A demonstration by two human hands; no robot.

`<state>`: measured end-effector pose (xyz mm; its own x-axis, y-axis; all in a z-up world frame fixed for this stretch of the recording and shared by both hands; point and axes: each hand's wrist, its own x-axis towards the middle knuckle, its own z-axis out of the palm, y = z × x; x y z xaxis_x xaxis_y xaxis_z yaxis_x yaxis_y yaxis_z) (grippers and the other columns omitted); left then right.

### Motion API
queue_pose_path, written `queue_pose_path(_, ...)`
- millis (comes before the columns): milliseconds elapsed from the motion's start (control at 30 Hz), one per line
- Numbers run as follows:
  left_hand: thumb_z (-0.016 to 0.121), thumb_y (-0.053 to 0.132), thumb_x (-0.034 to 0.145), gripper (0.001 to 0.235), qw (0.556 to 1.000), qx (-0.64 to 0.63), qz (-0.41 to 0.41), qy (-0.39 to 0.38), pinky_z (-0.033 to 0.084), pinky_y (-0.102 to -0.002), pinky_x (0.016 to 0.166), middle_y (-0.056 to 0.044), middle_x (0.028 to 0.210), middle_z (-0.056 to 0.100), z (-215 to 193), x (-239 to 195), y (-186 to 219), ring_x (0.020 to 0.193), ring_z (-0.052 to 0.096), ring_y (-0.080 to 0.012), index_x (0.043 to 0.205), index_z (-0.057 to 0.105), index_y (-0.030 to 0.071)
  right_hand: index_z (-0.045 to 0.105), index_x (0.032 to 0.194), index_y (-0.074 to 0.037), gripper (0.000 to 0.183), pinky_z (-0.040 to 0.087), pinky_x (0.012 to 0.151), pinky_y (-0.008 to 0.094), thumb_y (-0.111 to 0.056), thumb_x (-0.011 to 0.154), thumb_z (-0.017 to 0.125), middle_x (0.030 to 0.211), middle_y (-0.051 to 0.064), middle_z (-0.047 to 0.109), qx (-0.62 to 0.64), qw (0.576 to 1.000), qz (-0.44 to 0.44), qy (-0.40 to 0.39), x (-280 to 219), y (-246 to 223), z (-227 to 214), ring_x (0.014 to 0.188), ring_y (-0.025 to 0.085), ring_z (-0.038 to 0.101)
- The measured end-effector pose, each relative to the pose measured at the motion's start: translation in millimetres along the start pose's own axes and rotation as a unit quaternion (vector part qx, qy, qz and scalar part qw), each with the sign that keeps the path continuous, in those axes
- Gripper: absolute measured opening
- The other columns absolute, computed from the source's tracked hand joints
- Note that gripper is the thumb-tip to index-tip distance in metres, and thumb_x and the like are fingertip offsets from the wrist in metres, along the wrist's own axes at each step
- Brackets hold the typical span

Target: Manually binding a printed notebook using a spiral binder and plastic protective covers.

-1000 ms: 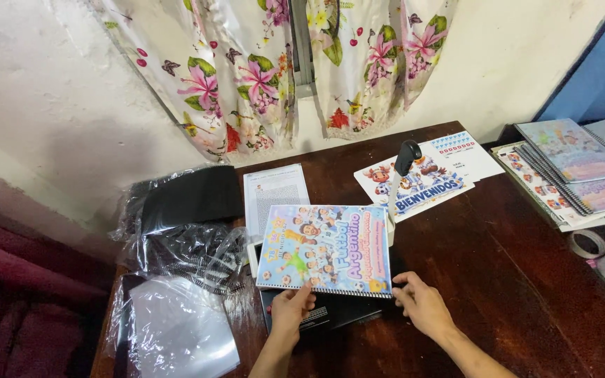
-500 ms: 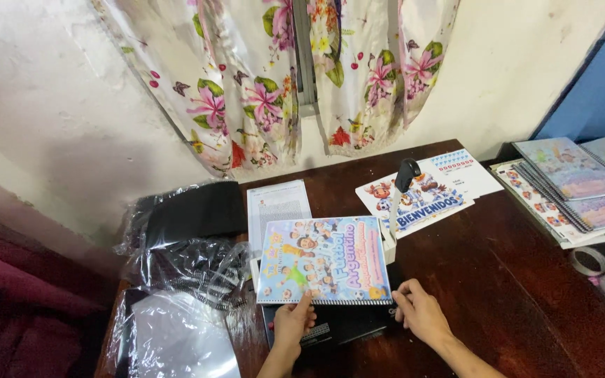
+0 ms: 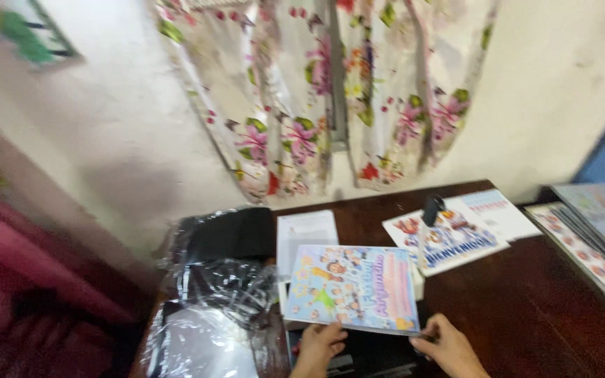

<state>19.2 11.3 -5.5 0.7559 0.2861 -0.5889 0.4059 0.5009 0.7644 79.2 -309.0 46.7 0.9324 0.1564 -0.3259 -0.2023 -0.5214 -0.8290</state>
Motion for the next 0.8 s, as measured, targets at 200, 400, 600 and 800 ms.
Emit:
queue_pose_path(200,0.082,0.022,0.086,0.032,0.997,-0.038,0.038,-0.055,0.053,-0.032,0.057,-0.011,0.084,0.072,-3.8,31.3,-15.2,0.07,0.068,-0.0205,0.106,0.07,0.0,0.054,0.087,-0.004,0.037,0.058,0.057,0.034,-0.022,0.085,0.086,0.069,0.013,0.069,0.033,0.998,-0.052,-0.028,117.4,114.0,12.6,0.057,0.019,0.073)
queue_pose_path(400,0.08,0.019,0.092,0.026,0.994,-0.095,-0.051,0.025,0.055,-0.034,0.062,-0.006,0.085,0.071,10.5,-1.7,4.0,0.074,0.071,-0.0205,0.105,0.064,0.003,0.064,0.087,-0.012,0.037,0.055,0.063,0.028,-0.025,0.072,0.096,0.079,0.007,0.069,-0.09,0.983,-0.158,-0.022,117.7,94.5,1.3,0.063,0.012,0.071)
queue_pose_path(600,0.078,0.024,0.09,0.03,0.997,-0.05,0.037,0.055,0.057,-0.028,0.061,-0.013,0.09,0.072,4.1,11.0,-6.7,0.075,0.072,-0.0199,0.103,0.067,-0.001,0.059,0.099,-0.006,0.026,0.057,0.061,0.035,-0.029,0.094,0.069,0.072,0.013,0.077,-0.005,0.998,0.016,-0.068,31.2,-7.3,-25.2,0.057,0.018,0.069)
queue_pose_path(800,0.076,0.025,0.096,0.029,0.99,-0.105,-0.037,0.084,0.054,-0.032,0.062,-0.007,0.085,0.067,20.8,-22.3,24.2,0.073,0.069,-0.0188,0.102,0.063,0.001,0.06,0.093,-0.006,0.042,0.059,0.064,0.031,-0.025,0.074,0.092,0.078,0.009,0.072,-0.028,0.994,-0.08,-0.068,87.3,63.0,1.7,0.066,0.013,0.071)
